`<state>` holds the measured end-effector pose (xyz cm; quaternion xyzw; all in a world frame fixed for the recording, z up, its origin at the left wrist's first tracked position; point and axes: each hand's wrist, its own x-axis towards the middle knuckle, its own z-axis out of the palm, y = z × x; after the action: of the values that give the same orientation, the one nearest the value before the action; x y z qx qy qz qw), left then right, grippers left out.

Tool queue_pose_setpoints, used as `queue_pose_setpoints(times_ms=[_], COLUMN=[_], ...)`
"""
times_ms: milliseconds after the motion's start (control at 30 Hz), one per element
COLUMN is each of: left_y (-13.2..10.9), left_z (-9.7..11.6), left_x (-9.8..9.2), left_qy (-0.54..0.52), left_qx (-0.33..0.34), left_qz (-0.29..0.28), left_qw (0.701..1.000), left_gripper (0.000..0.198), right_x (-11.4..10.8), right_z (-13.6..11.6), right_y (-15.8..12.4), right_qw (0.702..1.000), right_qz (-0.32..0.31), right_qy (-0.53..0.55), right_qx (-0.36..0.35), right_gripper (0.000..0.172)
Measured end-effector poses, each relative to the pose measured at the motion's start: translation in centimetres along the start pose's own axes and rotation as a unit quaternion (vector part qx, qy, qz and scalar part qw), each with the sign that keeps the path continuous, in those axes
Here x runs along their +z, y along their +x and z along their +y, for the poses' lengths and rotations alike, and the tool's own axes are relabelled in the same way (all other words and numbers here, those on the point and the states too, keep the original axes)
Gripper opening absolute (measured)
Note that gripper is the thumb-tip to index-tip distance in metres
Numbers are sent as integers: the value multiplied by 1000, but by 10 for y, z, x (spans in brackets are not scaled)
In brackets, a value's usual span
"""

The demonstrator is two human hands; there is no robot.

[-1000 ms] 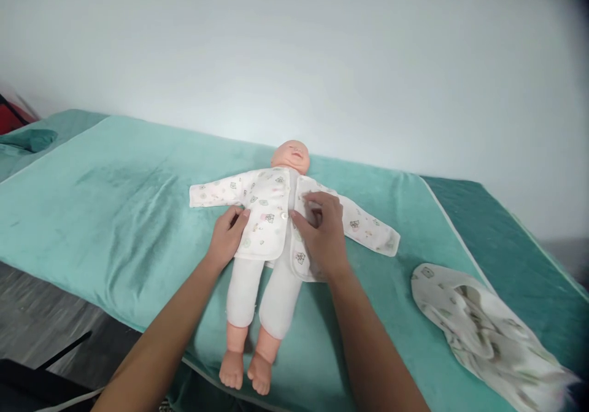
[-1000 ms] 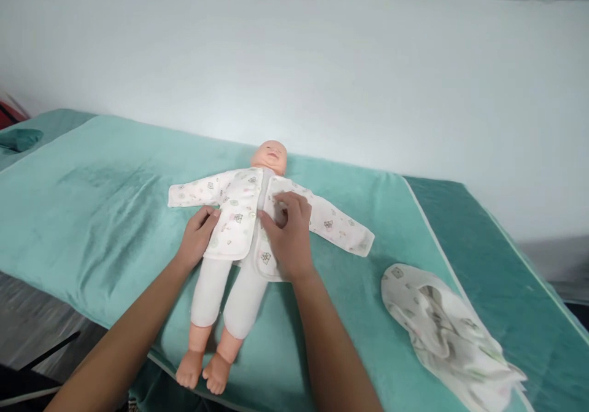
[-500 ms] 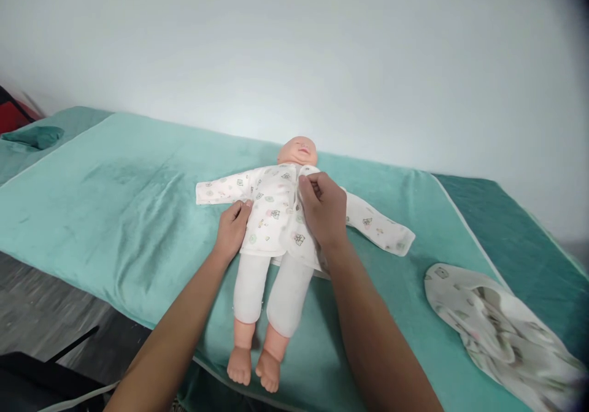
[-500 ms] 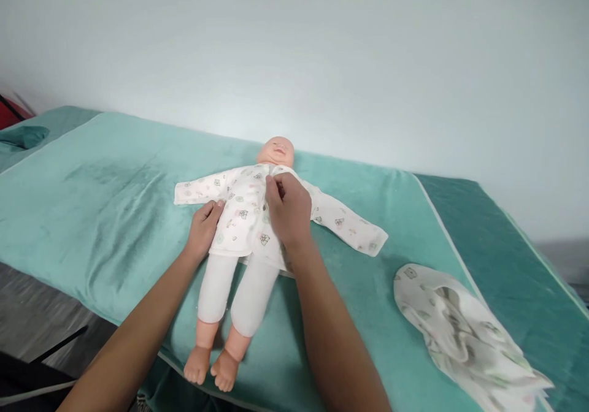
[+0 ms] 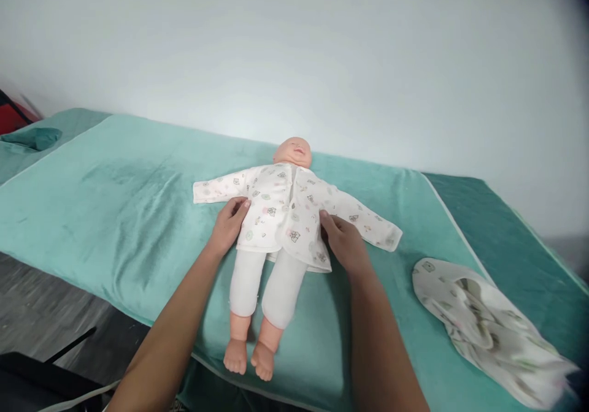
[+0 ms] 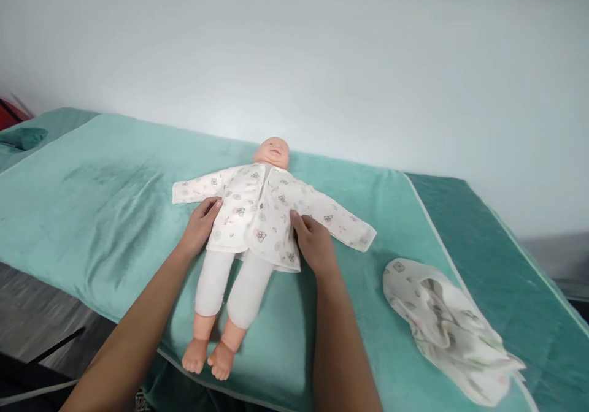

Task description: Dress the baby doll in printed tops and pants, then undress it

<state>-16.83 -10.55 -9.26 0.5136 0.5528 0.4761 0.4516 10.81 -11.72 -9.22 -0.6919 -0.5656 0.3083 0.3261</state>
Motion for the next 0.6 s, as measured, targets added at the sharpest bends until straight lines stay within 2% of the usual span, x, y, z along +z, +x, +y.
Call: queue_pose_setpoints(times_ms=[67,200,300,400,467,533,600], left_y=[-1,3,16,29,31,23,5], left_z=[2,11,14,9,4,-1,-4], left_x=[0,9,22,31,31,24,11], left_qy=[-45,-158,-214,-232,-204,-147,-97], left_qx=[0,9,-9,-15,-13,1,24], left_qz=[-41,-140,-151,-123,-80,-16,49], left_qw=[998,977,965,965,976,989,994], left_gripper=[51,67,70,64,58,53,51], right_x=[10,22,26,25,20,12,4], right_z=[-4,-9,-6,4,13,24,33], right_y=[1,9,16,24,29,32,31], right_qw=[997,981,967,942,905,856,825], right_qz=[3,61,68,64,83,129,180], right_qy=[74,179,241,329,416,501,535], right_qx=[-20,-51,-42,-21,7,30,33], right_gripper=[68,57,45,34,33,38,40])
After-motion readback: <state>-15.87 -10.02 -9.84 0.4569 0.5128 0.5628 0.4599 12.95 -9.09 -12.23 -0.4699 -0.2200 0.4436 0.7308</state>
